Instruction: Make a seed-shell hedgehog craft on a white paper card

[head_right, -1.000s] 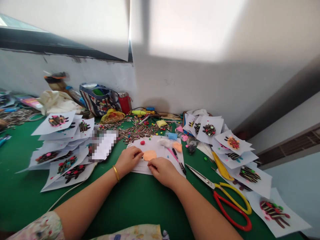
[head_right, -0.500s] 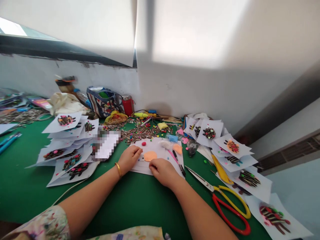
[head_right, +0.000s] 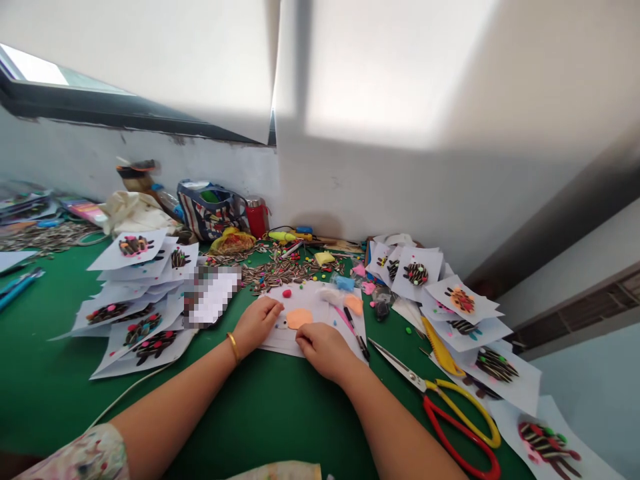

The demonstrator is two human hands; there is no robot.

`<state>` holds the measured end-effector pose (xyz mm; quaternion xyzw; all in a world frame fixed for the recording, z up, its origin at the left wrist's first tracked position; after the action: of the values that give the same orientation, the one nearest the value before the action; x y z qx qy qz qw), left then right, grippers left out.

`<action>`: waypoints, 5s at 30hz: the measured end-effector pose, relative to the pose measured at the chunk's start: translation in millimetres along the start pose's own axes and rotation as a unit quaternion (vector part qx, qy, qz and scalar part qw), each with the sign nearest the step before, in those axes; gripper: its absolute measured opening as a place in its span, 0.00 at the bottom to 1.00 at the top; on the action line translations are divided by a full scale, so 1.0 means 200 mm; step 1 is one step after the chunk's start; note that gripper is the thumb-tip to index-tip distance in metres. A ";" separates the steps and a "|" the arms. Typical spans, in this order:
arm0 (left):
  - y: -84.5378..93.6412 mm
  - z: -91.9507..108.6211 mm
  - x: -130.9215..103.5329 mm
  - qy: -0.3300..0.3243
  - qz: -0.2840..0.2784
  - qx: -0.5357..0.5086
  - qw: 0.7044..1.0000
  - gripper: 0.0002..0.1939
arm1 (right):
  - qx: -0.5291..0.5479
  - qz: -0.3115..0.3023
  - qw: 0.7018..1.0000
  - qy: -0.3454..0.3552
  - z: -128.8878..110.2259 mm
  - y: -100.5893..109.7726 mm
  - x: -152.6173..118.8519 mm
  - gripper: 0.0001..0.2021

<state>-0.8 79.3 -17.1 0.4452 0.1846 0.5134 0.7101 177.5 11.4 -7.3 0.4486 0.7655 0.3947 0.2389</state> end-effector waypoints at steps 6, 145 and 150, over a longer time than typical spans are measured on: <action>0.01 0.00 0.00 -0.007 0.000 -0.009 1.000 0.20 | 0.010 -0.003 1.000 -0.007 0.00 0.00 0.00 0.06; 0.13 0.27 -0.06 -0.185 0.004 -0.206 0.961 0.10 | 0.185 0.129 0.974 0.013 -0.08 0.16 0.00 0.03; 0.12 0.25 -0.04 -0.169 -0.012 -0.246 0.954 0.06 | 0.182 0.099 0.978 0.011 -0.09 0.15 0.01 0.06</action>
<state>18.1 52.9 27.8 0.3349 -0.0648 0.4514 0.8245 178.2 14.1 27.3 0.5540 0.7787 0.2754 0.1042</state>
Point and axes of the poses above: each hand's wrist, its own x-axis towards the middle knuckle, its own y-axis out of the back of the hand, z = x × y, the point moved 4 cm from there along x, towards the middle knuckle, and after that the axes turned 6 degrees about -z, right-handed, at the moved point
